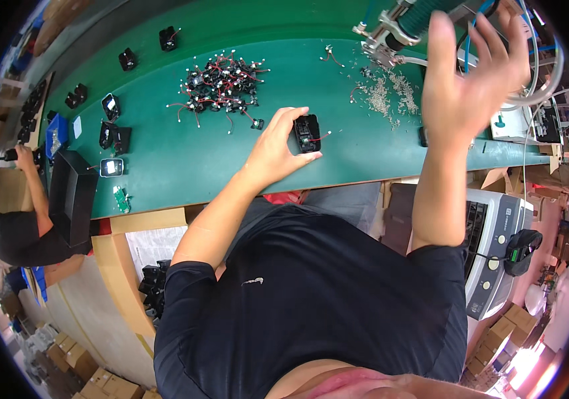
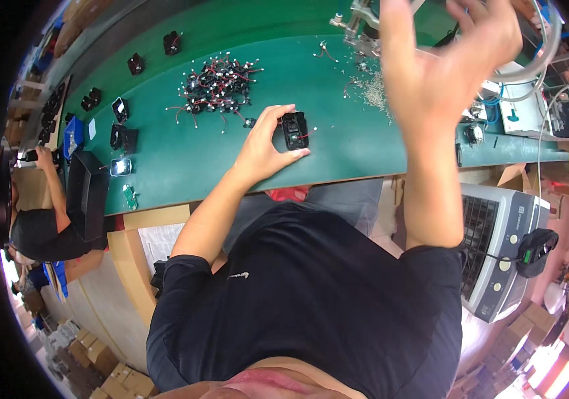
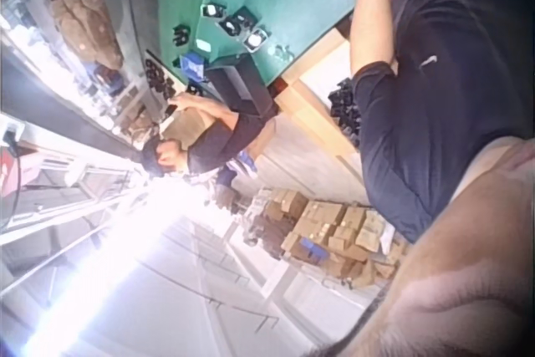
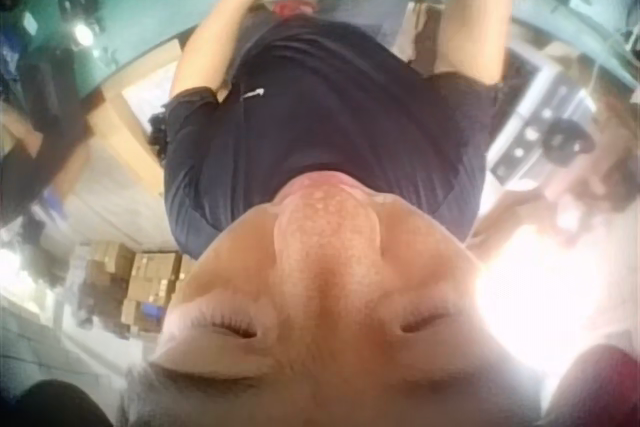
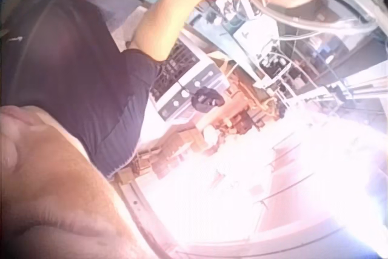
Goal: The person assembles electronic components into a plastic housing using a handheld pneumatic press to connect wires.
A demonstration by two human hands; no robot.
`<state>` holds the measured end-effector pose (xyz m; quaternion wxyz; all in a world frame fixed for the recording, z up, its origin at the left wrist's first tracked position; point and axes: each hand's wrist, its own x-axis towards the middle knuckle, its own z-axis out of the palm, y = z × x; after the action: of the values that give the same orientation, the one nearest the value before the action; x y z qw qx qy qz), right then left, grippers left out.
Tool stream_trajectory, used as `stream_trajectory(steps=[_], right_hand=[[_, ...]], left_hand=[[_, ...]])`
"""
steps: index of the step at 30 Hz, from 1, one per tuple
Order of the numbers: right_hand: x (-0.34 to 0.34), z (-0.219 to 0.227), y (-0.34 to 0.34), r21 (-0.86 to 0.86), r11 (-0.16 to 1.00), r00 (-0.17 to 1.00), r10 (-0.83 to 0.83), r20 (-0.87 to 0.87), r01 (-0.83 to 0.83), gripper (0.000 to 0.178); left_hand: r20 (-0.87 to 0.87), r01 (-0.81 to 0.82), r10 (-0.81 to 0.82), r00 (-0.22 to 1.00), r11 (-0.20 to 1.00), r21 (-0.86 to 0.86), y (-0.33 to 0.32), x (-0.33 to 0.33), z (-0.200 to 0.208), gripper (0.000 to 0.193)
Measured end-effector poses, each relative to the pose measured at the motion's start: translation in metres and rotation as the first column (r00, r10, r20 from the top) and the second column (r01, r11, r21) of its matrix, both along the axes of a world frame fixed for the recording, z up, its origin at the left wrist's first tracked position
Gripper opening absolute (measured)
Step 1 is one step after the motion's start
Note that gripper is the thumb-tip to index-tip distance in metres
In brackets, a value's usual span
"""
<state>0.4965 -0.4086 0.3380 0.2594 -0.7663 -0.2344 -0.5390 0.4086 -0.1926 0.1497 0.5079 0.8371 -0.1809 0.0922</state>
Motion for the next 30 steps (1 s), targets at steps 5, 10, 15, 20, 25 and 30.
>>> stream_trajectory(steps=[5,10,15,20,25,30], right_hand=[[0.028,0.036,0.033,0.618,0.761,0.788,0.498,-0.362,-0.198,0.044],[0.017,0.011,0.051,0.886,0.373,0.543,0.821,-0.177,-0.274,0.059],[-0.011,-0.018,0.052,0.819,0.381,0.551,0.829,-0.097,-0.429,0.090],[-0.037,-0.046,0.044,0.878,0.112,0.136,0.989,-0.054,-0.465,0.122],[-0.043,-0.060,0.045,0.879,0.363,0.272,0.919,-0.284,-0.310,0.117],[-0.029,-0.049,0.040,0.906,0.014,0.101,0.994,0.032,-0.424,0.117]], left_hand=[[0.058,-0.021,0.018,0.998,0.998,0.055,-0.002,0.003,-0.011,0.076],[0.110,-0.061,0.054,0.992,0.996,0.066,0.000,-0.002,-0.014,0.060],[0.112,-0.060,0.049,0.993,0.993,0.100,-0.001,-0.003,-0.012,0.048],[0.179,-0.074,0.046,0.983,0.986,0.150,-0.001,-0.001,-0.011,0.064],[0.190,-0.073,0.045,0.981,0.987,0.141,-0.001,-0.001,-0.012,0.069],[0.159,-0.069,0.043,0.986,0.985,0.159,-0.002,-0.001,-0.010,0.064]])
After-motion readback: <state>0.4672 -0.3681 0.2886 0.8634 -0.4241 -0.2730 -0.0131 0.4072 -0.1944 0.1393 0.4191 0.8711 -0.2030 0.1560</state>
